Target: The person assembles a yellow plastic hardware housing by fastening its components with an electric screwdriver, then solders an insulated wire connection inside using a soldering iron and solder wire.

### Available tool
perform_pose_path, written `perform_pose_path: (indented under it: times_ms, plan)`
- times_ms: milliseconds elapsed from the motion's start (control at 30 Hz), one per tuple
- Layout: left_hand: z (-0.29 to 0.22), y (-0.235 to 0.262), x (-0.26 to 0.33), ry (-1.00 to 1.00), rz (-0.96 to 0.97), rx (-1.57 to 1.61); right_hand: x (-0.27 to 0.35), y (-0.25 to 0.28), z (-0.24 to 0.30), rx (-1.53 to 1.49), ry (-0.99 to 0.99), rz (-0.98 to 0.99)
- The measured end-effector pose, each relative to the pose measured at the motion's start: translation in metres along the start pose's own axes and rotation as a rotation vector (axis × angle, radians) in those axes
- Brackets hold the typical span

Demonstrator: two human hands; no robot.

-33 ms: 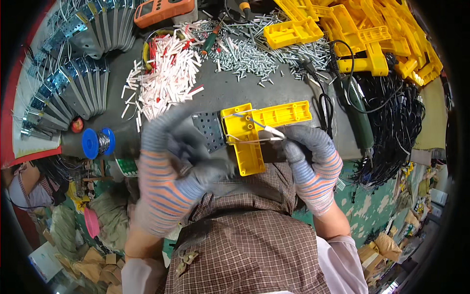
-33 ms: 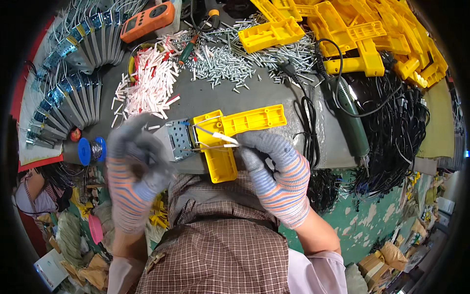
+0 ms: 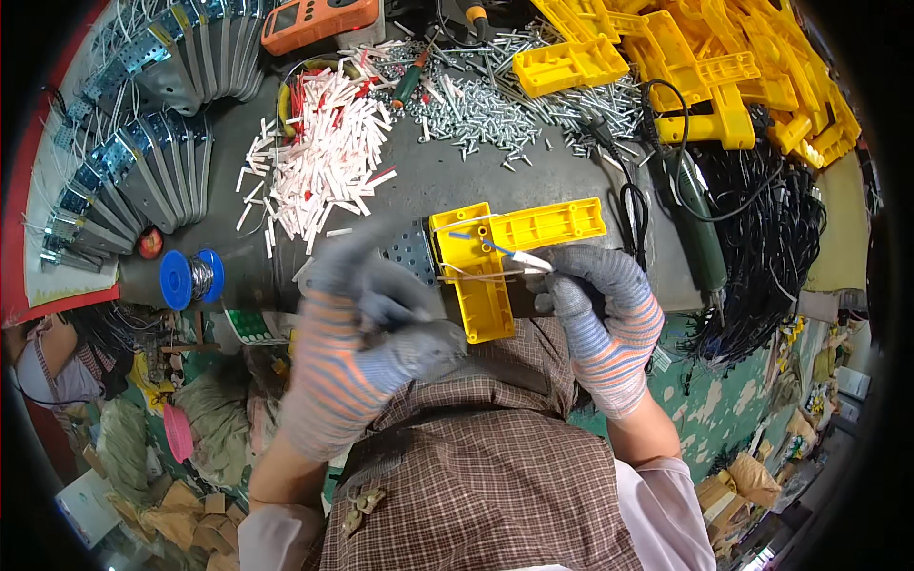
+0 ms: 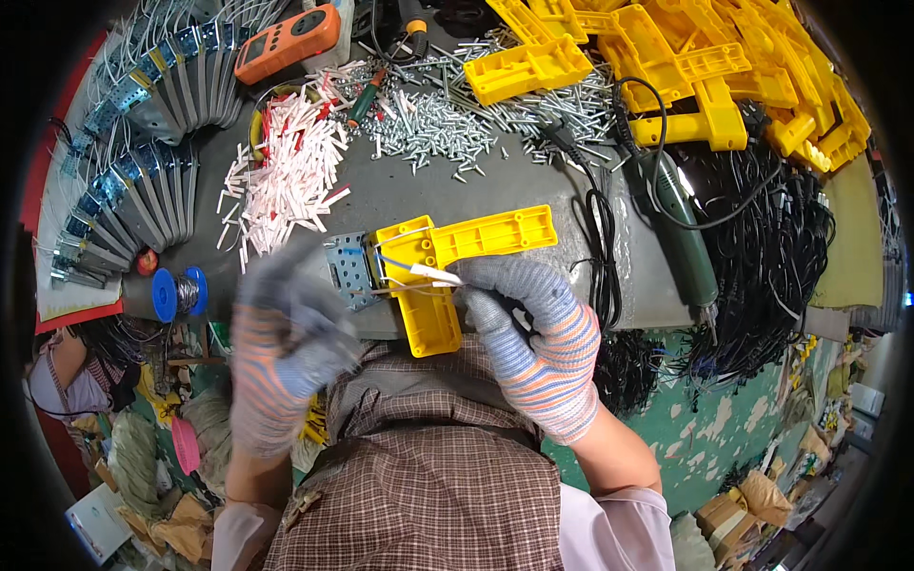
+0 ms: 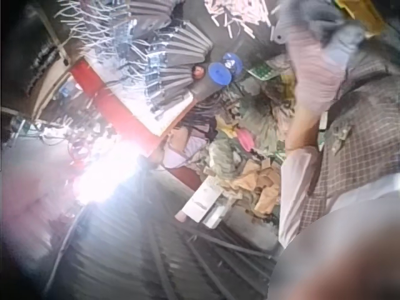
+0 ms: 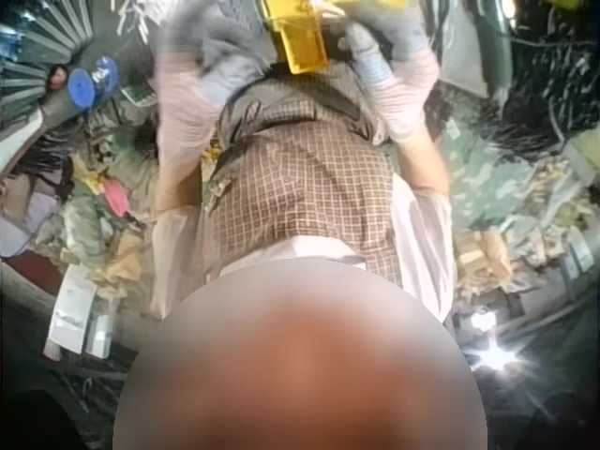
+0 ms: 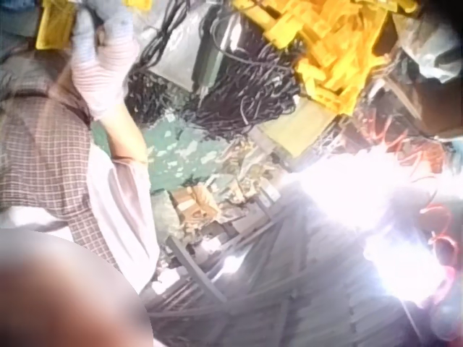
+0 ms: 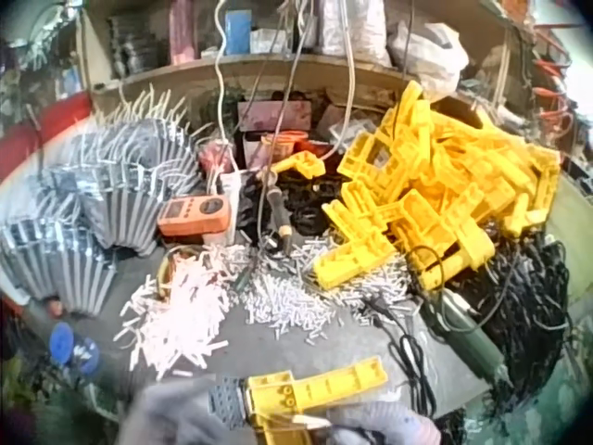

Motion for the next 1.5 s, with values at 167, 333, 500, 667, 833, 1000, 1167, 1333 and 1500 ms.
perform_pose_path:
  times_ms: [167, 333, 500, 667, 833, 1000, 1167, 1333, 1500]
  plan:
    - [0.027, -0.008, -0.006, 0.233, -0.098, 0.238, -0.001, -0.007, 0.005, -0.06, -0.084, 0.175]
    - [0.025, -0.011, -0.022, 0.102, -0.001, 0.229, -0.009, -0.025, 0.007, -0.222, -0.289, 0.229]
    - [0.02, 0.002, -0.026, -0.117, -0.032, 0.189, -0.02, -0.03, 0.02, 0.239, -0.153, 0.438]
    - [0.01, -0.014, -0.013, -0.175, -0.03, -0.054, -0.009, -0.031, 0.033, 0.19, -0.119, 0.379]
    - [0.019, 0.055, 0.013, -0.038, -0.403, 0.5, 0.006, -0.034, 0.033, 0.272, 0.017, 0.447]
    - [-0.009, 0.109, 0.058, 0.021, -0.089, -0.922, 0.015, -0.021, -0.002, -0.201, -0.557, 0.309]
    - [-0.031, 0.1, 0.008, -0.117, -0.204, -0.789, 0.009, -0.028, 0.0, -0.303, -0.473, 0.17]
    - [-0.027, 0.043, -0.083, -0.418, 0.21, -1.261, 0.013, -0.026, 0.004, -0.231, -0.445, 0.2]
    - [-0.022, 0.047, -0.103, -0.42, 0.101, -1.279, 0.025, -0.013, -0.004, -0.277, -0.506, 0.091]
Point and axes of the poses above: each hand's wrist, its own x-axis away from the middle knuckle, its own y-axis out of the back of the hand, z = x × y, the point moved 6 cm from there along -x, towards the middle knuckle, and after that the axes turned 3 degrees about -y, right-handed, at the moved point
